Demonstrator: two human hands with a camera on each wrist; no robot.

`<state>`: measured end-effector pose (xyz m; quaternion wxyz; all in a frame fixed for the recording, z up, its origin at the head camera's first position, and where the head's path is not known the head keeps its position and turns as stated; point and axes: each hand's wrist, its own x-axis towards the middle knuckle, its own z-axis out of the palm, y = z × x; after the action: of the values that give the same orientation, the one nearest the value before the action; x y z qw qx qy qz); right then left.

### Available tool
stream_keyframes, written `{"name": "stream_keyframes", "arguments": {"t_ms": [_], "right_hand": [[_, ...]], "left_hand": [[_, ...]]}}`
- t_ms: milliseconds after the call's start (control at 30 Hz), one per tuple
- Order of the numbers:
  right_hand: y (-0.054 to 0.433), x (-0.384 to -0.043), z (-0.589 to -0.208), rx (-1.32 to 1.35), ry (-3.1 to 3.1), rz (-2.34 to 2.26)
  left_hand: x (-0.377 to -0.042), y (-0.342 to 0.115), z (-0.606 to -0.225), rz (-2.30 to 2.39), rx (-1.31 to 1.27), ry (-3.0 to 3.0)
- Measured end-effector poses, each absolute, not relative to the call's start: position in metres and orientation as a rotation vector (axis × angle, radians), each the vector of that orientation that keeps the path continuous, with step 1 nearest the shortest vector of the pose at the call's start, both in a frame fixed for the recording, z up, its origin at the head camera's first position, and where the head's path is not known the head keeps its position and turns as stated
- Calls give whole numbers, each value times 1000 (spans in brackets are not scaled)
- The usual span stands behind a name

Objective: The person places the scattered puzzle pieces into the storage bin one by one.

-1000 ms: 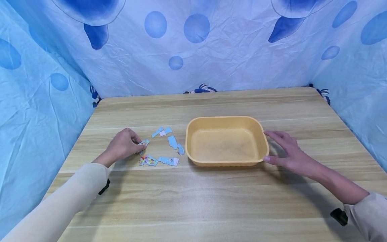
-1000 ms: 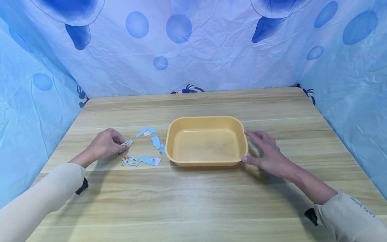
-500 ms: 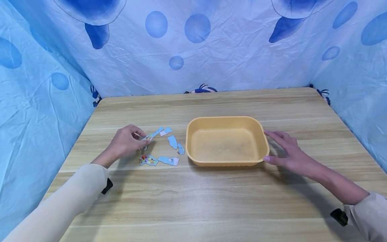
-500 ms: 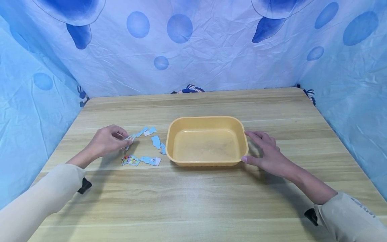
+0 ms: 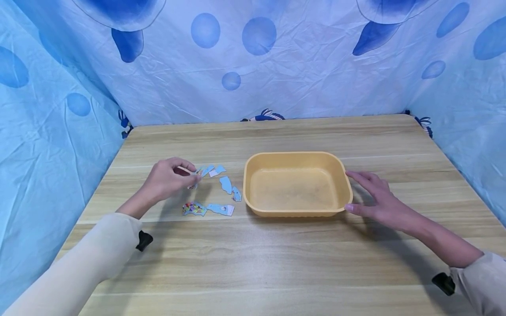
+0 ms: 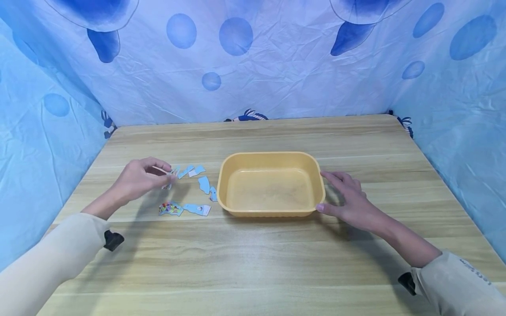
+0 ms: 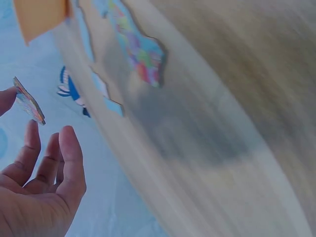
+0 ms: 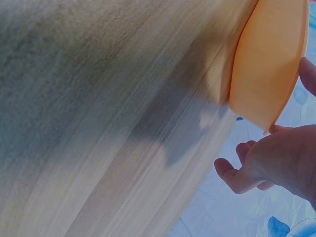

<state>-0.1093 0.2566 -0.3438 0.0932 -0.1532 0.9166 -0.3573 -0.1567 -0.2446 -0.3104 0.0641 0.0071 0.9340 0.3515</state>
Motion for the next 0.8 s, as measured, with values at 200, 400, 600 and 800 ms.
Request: {"name": "stream_keyframes", "arguments": {"t_ms": [200,400,600,800], "right_hand": [[257,-109,-344,-458,2721,-1064],[257,-109,-343,-458,2718,-1065],[256,-109,-343,-469,2721,-1070],[256,-109,-343,-479,2721,-1078]], "left_hand": [[-156,-236,-301,1182,33,2710],[-157,-226,-295,1310,62,2606],[-158,-218,-291,1341,70,2577],[-160,-209,-285,1358,88,2549]]}}
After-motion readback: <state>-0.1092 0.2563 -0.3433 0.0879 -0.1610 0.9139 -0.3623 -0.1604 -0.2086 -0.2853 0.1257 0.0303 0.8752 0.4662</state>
